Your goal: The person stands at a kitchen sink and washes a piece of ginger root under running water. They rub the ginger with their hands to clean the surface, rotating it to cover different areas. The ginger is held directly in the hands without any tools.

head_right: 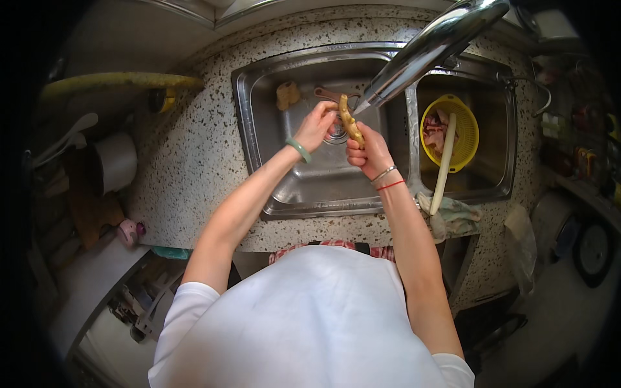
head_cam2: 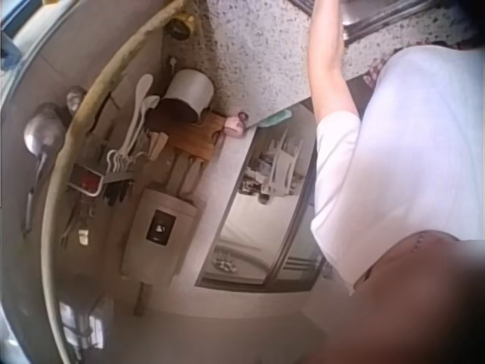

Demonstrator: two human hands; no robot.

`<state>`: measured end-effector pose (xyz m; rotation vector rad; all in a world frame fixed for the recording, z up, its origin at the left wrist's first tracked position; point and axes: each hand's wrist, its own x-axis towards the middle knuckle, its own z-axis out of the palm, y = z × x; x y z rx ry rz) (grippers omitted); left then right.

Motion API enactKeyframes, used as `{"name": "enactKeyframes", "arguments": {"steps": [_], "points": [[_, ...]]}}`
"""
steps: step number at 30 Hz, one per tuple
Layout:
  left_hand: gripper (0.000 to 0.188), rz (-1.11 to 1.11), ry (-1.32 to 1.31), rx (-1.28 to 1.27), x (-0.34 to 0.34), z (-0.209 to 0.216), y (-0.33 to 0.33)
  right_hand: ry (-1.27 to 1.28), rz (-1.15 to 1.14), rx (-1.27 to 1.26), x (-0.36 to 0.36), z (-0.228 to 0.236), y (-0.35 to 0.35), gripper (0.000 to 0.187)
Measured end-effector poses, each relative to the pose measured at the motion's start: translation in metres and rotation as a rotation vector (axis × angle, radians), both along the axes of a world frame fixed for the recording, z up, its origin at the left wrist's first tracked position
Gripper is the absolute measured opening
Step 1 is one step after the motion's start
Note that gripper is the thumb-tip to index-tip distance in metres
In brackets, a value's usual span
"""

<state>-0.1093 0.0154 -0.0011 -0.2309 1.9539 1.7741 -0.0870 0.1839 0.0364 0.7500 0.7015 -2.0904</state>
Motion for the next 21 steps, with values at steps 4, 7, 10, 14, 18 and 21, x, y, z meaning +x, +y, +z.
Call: {"name": "enactKeyframes", "arguments": {"steps": [4,7,10,14,18,21], "points": [[0.04,0.136,0.257,-0.129,0.018,-0.017,0.036,0.328,-0.092,0.61,0.007,-0.006,-0.034,0.02],[0.035,0.206,0.228,-0.082,0.007,-0.002,0.045,0.732,0.064,1.203,0.015,-0.017,-0.03,0.023],[0.034,0.237,0.149,-0.282,-0.01,-0.005,0.04,1.016,0.061,1.462,0.02,-0.012,-0.035,0.023],[0.048,0.362,-0.012,-0.048,-0.009,-0.014,0.042,1.076,0.111,1.54,0.011,0.002,-0.034,0.023],[0.046,0.39,0.016,0.097,0.005,-0.005,0.055,1.115,0.088,1.517,0.009,-0.004,-0.029,0.022],[0.041,0.321,0.08,0.106,0.007,-0.007,0.063,1.183,0.096,1.447,0.013,-0.002,-0.028,0.027]]}}
